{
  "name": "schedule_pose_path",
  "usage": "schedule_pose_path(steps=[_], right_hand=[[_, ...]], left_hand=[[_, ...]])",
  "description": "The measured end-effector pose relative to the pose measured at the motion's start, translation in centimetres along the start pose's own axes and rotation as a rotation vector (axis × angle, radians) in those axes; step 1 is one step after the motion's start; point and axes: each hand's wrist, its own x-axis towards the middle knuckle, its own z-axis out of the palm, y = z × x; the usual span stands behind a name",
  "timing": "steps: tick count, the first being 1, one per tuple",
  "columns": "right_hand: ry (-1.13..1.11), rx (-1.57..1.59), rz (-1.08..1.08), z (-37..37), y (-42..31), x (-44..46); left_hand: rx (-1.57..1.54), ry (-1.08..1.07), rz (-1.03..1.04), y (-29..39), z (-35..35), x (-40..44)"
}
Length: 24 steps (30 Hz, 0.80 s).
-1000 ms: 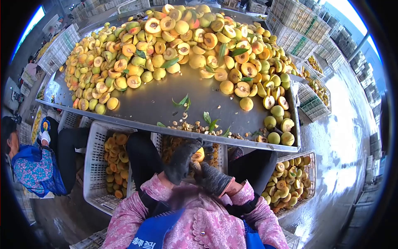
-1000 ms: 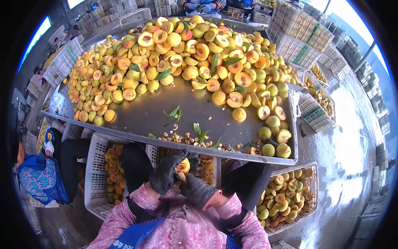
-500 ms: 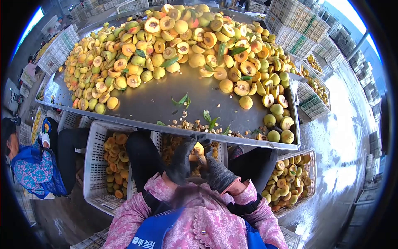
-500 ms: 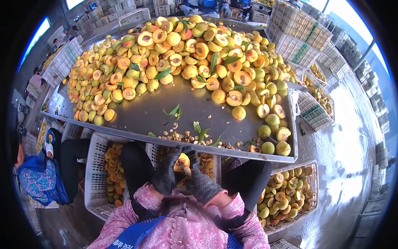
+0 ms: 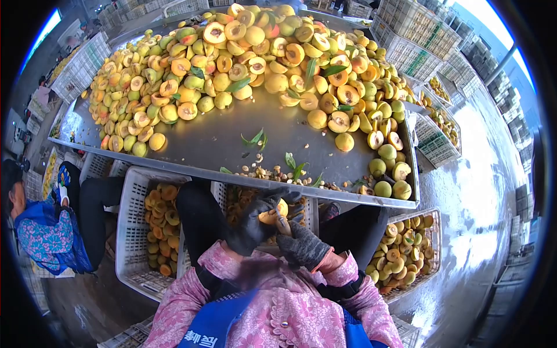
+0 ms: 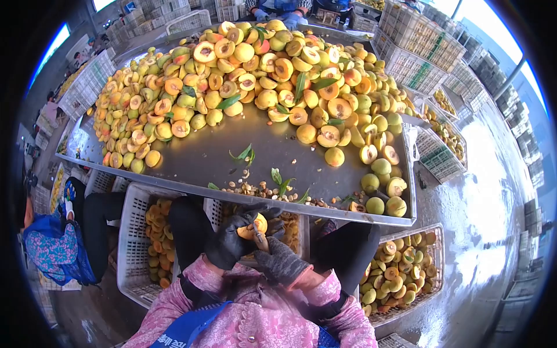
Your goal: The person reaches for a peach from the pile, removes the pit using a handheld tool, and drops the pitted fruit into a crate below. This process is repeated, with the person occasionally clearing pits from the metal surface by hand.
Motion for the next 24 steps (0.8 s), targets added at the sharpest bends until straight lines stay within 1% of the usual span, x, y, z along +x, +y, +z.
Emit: schedule_pose_path(steps=[2,3,4,5,6,7,9,11,13,15,17,20,22,23,24], right_hand=[[-0.012,0.025,0.059,0.1,-0.5,-0.2],[-0.013,-0.029,0.027,-0.1,-0.9,-0.2],[-0.001,0.003,0.048,0.0,-1.7,-0.1],[0.012,0.036,0.069,0.1,-2.4,0.0],[0.039,0.154,0.145,0.4,-3.6,0.0],[0.066,0.272,0.221,0.5,-4.2,0.1],[0.018,0.154,0.072,0.3,-2.2,0.6],[-0.015,0.293,0.114,0.3,-1.8,0.7],[-0.032,0.691,0.338,0.7,-2.5,0.6],[-0.017,0.809,0.350,0.9,-1.1,0.9],[-0.019,0.878,0.354,0.8,-0.9,1.1],[-0.065,0.956,0.370,0.7,-1.2,0.6],[-0.134,1.065,0.373,0.9,-0.9,0.5],[-0.107,1.073,0.358,1.1,-0.5,0.6],[-0.081,1.080,0.342,1.3,0.1,0.7]], left_hand=[[-0.295,-0.069,-0.117,1.2,0.2,0.6],[0.184,-0.045,0.086,1.3,0.5,0.4],[0.666,-0.020,0.290,1.4,0.7,0.3],[0.930,-0.010,0.387,1.3,0.7,0.1],[1.191,0.027,0.492,1.2,0.7,0.0],[1.235,0.047,0.492,1.1,0.7,0.0],[1.119,0.102,0.440,0.9,1.2,0.1],[0.797,0.178,0.335,1.4,4.3,0.0],[0.494,0.212,0.335,0.4,5.0,0.3],[0.251,0.223,0.283,0.2,5.1,0.2],[0.074,0.210,0.181,0.2,4.9,0.5],[0.111,0.284,0.207,-0.1,5.4,0.7],[0.480,0.226,0.323,-0.5,3.8,0.9],[0.667,0.192,0.383,-0.5,3.2,1.0],[0.388,0.228,0.321,-0.7,2.9,1.3]])
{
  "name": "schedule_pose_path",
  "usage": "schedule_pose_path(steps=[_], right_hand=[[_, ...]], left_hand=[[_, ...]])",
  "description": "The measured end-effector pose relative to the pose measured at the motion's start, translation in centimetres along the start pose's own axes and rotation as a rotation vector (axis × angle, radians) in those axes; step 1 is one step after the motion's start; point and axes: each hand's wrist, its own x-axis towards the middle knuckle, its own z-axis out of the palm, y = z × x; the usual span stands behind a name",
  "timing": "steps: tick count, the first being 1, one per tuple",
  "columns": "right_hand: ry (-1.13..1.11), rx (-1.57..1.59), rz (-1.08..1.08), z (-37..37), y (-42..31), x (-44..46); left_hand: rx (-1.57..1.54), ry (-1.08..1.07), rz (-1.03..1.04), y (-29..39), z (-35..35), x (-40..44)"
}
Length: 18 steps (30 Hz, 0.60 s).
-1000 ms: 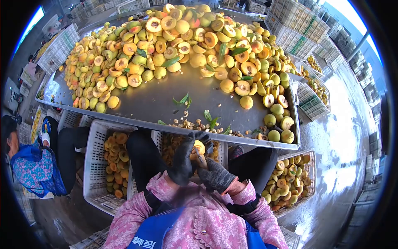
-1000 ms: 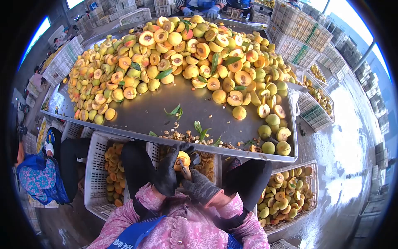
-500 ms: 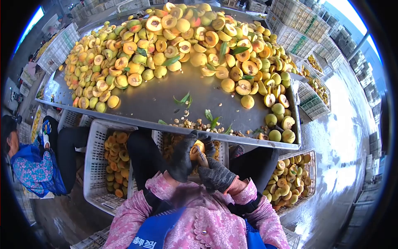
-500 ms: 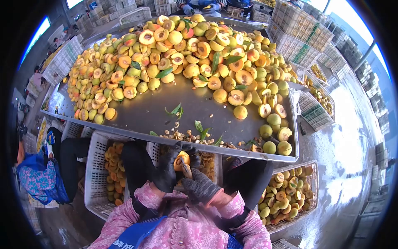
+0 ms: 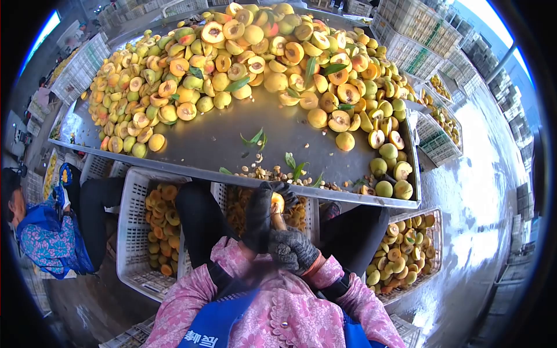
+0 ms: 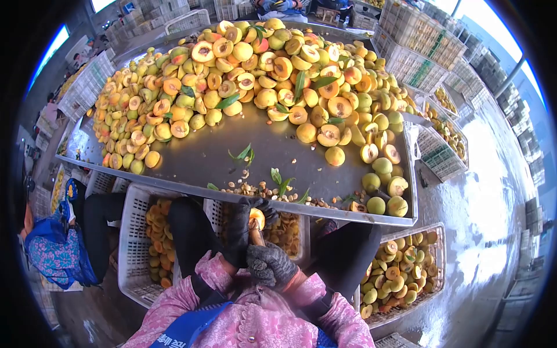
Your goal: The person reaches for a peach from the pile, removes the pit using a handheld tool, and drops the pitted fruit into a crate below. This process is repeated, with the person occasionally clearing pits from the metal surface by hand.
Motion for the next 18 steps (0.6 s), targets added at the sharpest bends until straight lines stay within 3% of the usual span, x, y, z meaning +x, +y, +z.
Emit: schedule_pose_path(steps=[2,5,7,8,10,11,12,15,16,18], right_hand=[[-0.007,-0.005,-0.056,0.7,-0.1,-0.3],[-0.048,-0.101,-0.107,0.2,-1.2,-2.0],[-0.061,-0.240,-0.087,-2.9,-1.8,-1.8],[0.224,-0.410,-0.104,-2.3,-1.6,-1.0],[0.243,-1.402,-0.357,-5.8,-0.3,0.2],[0.241,-1.898,-0.492,-8.4,0.4,1.3],[0.097,-2.336,-0.269,-10.8,0.9,2.7],[0.207,-1.926,-0.203,-11.9,1.2,2.7],[0.108,-1.946,-0.077,-12.1,1.4,2.8],[-0.090,-1.977,0.171,-12.4,1.0,3.3]], left_hand=[[-0.519,0.117,-0.214,1.1,1.0,0.3],[0.698,0.068,0.421,4.3,1.1,-0.5],[0.475,0.083,0.366,3.6,-2.6,-0.4],[0.810,0.113,0.387,8.0,-2.0,-0.9],[0.921,0.226,0.482,10.4,-5.1,-0.5],[0.694,0.304,0.559,9.6,-8.3,-0.2],[0.786,0.398,0.499,11.3,-11.4,-0.7],[1.066,0.458,0.318,14.5,-18.9,-0.3],[1.160,0.428,0.261,15.1,-19.2,0.6],[1.089,0.382,0.337,15.1,-18.7,3.4]])
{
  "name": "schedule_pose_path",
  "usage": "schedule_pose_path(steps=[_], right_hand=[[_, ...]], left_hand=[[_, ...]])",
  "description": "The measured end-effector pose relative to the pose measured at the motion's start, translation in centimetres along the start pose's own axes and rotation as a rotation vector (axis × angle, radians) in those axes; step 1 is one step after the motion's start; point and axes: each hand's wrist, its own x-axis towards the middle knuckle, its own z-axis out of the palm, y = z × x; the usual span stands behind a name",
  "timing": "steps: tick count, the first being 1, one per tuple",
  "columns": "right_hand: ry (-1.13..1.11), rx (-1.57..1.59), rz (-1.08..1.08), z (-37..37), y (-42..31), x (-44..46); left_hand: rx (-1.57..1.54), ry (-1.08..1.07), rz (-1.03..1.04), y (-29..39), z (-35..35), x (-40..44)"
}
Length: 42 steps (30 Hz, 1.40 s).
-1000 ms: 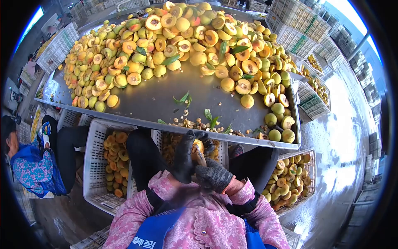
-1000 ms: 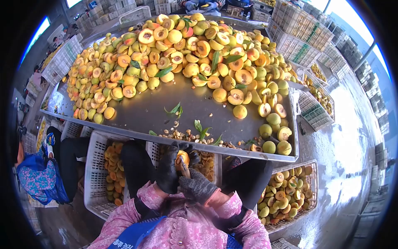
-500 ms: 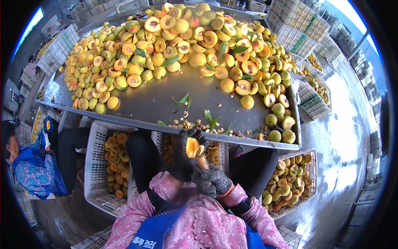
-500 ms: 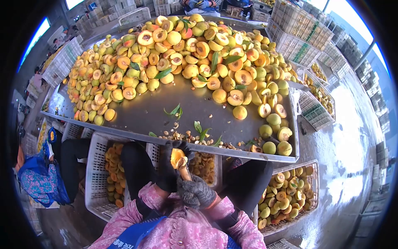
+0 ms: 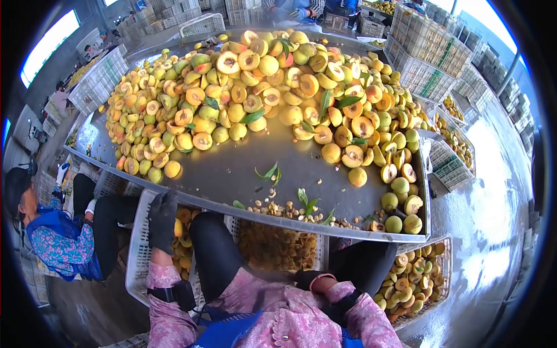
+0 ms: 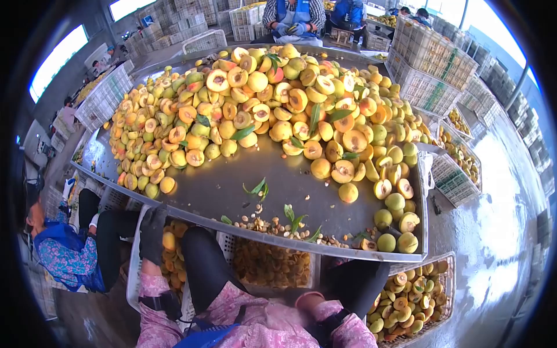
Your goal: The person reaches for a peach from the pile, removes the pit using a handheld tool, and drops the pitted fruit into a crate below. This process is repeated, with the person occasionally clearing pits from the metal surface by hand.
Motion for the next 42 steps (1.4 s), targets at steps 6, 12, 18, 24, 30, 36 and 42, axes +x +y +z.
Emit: schedule_pose_path(steps=[6,12,18,24,30,36,42], right_hand=[[0.323,0.192,0.068,0.2,1.9,0.1],[0.224,0.186,0.193,-1.1,2.1,0.2],[0.209,0.120,0.026,0.7,3.7,1.5],[0.305,0.206,0.038,-5.7,-3.0,-2.0],[0.598,0.438,0.020,-6.5,-4.8,-3.0],[0.522,1.053,-0.144,-8.4,-6.0,-6.1],[0.721,1.500,-0.140,-12.8,-11.5,-5.8]], left_hand=[[0.160,-0.145,0.347,-3.3,12.4,11.6],[0.460,-0.127,0.094,-0.5,22.8,18.1],[0.270,-0.269,-0.046,2.3,21.8,15.2],[0.349,-0.575,0.160,5.2,18.1,9.9],[0.441,-0.569,0.119,5.3,18.2,7.9],[-1.378,-0.699,-0.451,8.2,16.5,2.6],[-0.991,-0.563,-0.078,11.4,17.5,-6.5]])
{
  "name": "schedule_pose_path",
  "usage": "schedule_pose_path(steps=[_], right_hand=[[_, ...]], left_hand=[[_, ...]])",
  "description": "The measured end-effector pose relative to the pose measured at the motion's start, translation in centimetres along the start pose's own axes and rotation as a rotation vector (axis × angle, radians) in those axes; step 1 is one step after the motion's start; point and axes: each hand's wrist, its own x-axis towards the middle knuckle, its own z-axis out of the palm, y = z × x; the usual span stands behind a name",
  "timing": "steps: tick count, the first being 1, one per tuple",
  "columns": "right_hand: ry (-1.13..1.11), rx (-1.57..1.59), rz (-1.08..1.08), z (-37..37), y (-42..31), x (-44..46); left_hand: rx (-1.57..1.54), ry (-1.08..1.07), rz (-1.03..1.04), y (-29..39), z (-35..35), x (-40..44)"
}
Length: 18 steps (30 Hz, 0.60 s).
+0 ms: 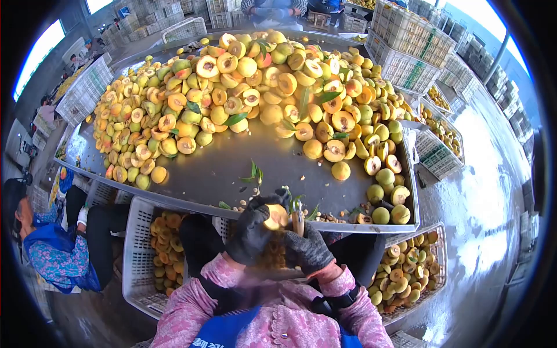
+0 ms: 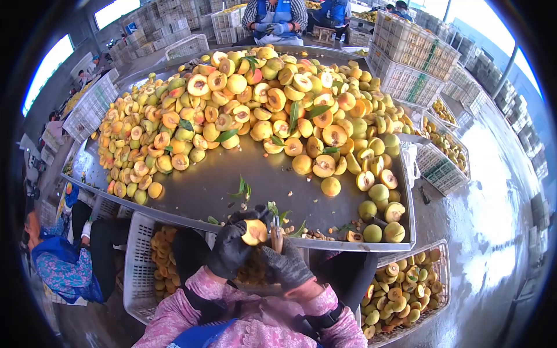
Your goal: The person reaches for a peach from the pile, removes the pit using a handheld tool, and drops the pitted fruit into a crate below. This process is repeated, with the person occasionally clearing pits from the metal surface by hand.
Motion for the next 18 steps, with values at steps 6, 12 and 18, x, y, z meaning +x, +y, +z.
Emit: schedule_pose_path(steps=[6,12,18], right_hand=[[0.135,-0.303,0.003,-0.6,-0.2,0.9],[0.146,-0.252,-0.015,-2.3,2.6,2.3],[0.166,-0.395,-0.146,-3.0,4.2,3.2]], left_hand=[[0.514,-0.108,0.157,4.0,3.3,-0.2],[0.609,-0.137,0.134,2.4,2.6,-0.6],[0.536,-0.006,-0.008,1.3,3.4,-1.8]])
